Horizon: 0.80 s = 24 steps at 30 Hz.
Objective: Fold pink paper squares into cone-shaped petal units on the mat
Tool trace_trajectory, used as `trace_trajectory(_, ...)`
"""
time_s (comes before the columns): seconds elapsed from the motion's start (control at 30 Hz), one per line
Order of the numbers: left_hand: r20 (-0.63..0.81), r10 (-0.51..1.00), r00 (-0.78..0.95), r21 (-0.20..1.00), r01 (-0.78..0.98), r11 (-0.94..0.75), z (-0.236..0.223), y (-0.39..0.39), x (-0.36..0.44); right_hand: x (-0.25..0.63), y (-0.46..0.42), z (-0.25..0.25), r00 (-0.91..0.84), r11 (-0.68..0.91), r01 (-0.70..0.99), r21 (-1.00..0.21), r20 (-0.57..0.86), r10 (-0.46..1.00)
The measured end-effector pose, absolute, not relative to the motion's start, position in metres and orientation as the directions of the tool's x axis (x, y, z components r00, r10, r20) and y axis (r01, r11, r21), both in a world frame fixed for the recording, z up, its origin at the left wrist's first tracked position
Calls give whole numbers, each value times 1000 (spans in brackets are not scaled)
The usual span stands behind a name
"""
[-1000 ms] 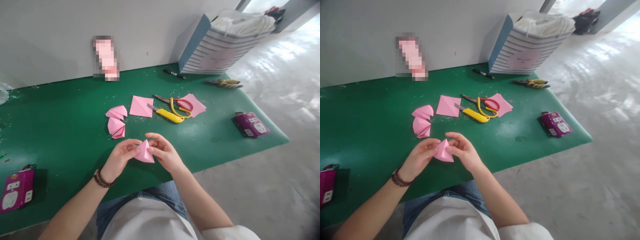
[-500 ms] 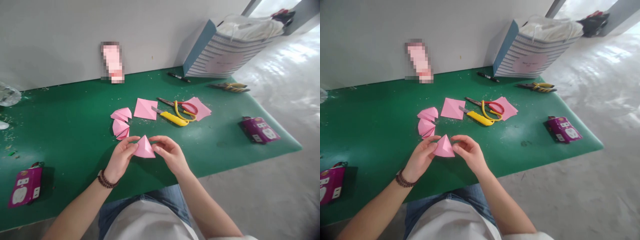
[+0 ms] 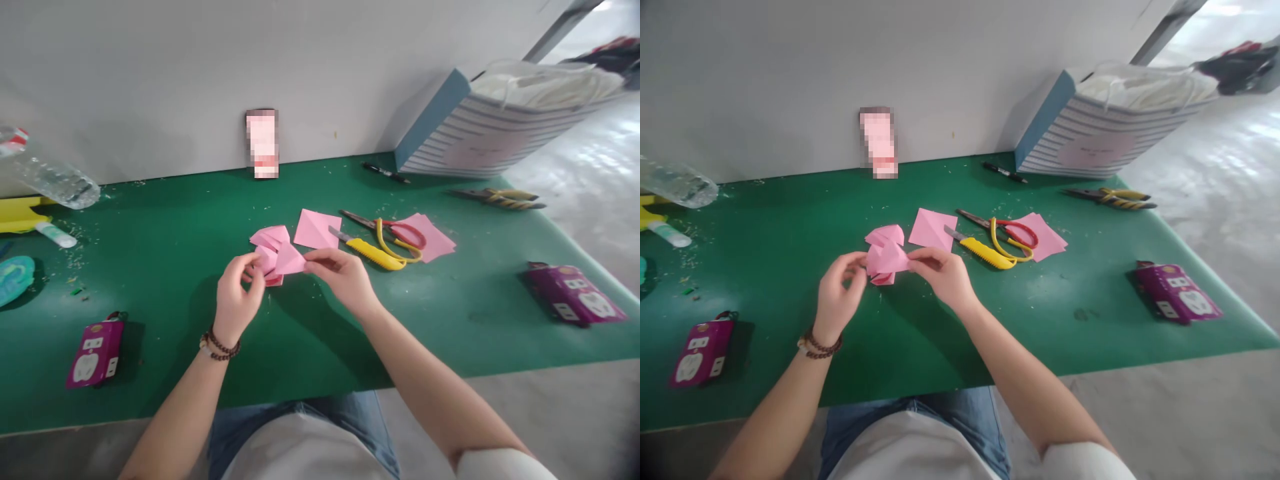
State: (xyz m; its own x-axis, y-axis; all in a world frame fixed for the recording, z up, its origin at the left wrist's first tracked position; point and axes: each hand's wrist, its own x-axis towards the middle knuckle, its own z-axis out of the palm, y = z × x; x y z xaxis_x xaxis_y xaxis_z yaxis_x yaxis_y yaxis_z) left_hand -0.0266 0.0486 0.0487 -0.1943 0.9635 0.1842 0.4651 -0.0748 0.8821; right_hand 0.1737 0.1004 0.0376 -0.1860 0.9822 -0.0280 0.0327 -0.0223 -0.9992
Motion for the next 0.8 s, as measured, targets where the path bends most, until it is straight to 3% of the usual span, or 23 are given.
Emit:
trace_trajectory(0.13, 153, 988, -26, 807, 580, -109, 41, 48, -22, 183, 105, 21, -112, -143, -158, -977, -126, 986)
trace_trajectory(0.37, -79, 986, -146, 966, 232, 112, 29, 58, -28, 184, 105, 14, -134, -184, -220, -958, -157, 979)
trace_trajectory(0.53, -191, 977, -98, 954, 218, 209, 25, 62, -39, 188, 96, 17, -203, -139, -78, -987, -121, 972)
trace_trajectory(0.7, -151, 977, -150, 895, 398, 199, 31, 57, -41, 182, 86, 11, -281, 34, 194, -980, -22, 959)
trace_trajectory(0.8, -90, 987, -135, 778, 609, 154, 37, 56, -44, 176, 82, 7, -345, 224, 393, -892, 82, 935)
